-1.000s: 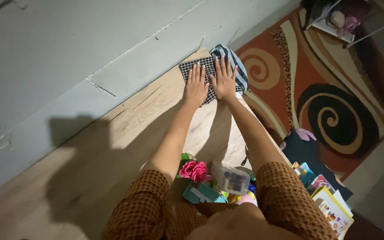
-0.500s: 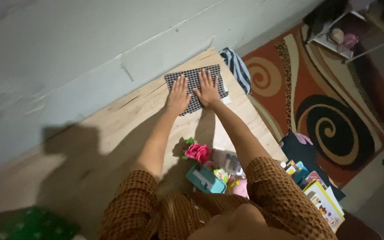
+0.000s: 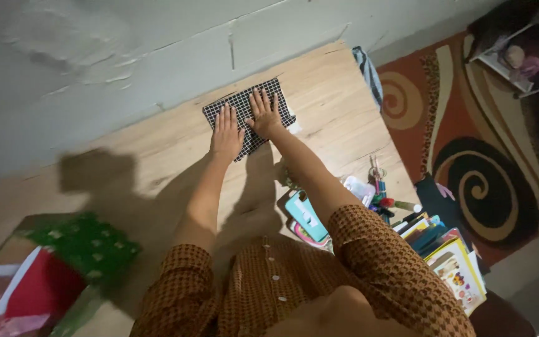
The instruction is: The person wipes a wooden table with a checkered cloth, then moves a box and several small items to clear space. They continue wiping the table, then pick up and inspect a pink pencil case, a red notebook, and a green notebook, placing them back on the table. Finally, they pick up a colorful circular object and place it on the table.
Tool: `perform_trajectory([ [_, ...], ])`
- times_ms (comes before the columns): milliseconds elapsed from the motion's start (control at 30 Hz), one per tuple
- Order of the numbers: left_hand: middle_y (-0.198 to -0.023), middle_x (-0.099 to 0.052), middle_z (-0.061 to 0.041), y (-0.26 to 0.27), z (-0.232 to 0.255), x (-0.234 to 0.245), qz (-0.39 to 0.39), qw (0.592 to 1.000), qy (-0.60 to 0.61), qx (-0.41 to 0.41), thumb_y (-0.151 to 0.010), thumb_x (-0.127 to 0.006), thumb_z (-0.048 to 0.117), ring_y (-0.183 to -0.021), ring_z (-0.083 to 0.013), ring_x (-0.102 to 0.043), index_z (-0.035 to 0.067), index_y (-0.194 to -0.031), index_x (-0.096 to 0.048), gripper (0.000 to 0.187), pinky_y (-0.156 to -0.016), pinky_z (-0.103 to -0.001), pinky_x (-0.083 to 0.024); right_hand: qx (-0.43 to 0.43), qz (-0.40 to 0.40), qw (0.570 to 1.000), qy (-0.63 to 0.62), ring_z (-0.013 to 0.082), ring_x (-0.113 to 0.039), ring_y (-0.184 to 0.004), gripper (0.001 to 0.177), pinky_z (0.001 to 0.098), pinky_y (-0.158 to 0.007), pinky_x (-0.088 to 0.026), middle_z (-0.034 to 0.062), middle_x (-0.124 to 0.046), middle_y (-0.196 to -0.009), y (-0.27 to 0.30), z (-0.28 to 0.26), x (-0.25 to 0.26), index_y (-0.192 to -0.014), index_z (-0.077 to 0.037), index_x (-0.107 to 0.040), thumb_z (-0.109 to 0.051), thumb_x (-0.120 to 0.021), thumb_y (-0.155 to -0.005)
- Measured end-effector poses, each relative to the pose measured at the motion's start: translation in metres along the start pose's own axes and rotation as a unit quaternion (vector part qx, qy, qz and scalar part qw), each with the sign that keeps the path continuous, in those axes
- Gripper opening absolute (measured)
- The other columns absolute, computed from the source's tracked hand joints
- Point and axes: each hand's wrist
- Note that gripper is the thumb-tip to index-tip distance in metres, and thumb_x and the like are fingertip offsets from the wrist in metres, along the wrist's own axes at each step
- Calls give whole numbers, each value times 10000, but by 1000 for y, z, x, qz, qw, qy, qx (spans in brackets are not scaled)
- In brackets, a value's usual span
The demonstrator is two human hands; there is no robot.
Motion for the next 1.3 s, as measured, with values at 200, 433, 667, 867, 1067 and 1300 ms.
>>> perform_trajectory([
  [200,-1698,-13,-212,56,-26,-15,-13,1000,-18,10,-1108,-270,430,-1584,-320,-12,30,-1627,-57,689,-1298,-448,20,-11,21,999,-36,353,163,-1562,824,623,-1242,85,119,147,-1710,34,-62,-12,-1650,-125,77,-661,-161,-1071],
  [433,-1681,-101,-262,138,-33,-25,13,999,32,-37,-1070,-383,386,-1570,-372,-92,-8,-1618,-126,722,-1294,-485,-31,-8,71,992,-105,361,102,-1574,799,614,-1248,42,129,105,-1719,109,-112,-39,-1666,-121,23,-625,-213,-1092],
  [667,-1673,-130,-265,218,-14,-38,37,996,26,-74,-1053,-395,359,-1570,-373,-107,-15,-1604,-182,699,-1278,-494,-57,-16,124,983,-133,316,62,-1588,768,569,-1259,39,85,31,-1735,186,-149,-74,-1671,-164,-34,-605,-251,-1081],
  [867,-1675,-131,-266,276,-1,-48,11,994,-2,-111,-1050,-398,364,-1572,-373,-102,-23,-1602,-180,708,-1281,-494,-45,-12,119,981,-152,296,73,-1590,712,546,-1263,65,58,35,-1737,250,-172,-104,-1669,-177,-37,-560,-200,-1091],
  [1067,-1676,-135,-259,327,15,-50,-10,991,-9,-136,-1069,-357,371,-1578,-364,-88,-15,-1603,-174,684,-1282,-482,-35,-24,125,982,-137,288,65,-1590,688,533,-1268,67,55,22,-1737,309,-188,-117,-1665,-167,-49,-534,-176,-1098],
  [1300,-1687,-71,-258,361,31,-69,-35,989,-3,-142,-1079,-293,387,-1584,-365,-4,-19,-1612,-133,689,-1279,-488,26,-10,165,976,-139,281,11,-1594,692,519,-1273,40,59,-41,-1737,348,-192,-136,-1663,-153,-96,-526,-195,-1089],
])
Point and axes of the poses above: each hand's wrist, its own y-axis away from the middle knuckle, its own x-axis out of the back of the hand, z = x × y
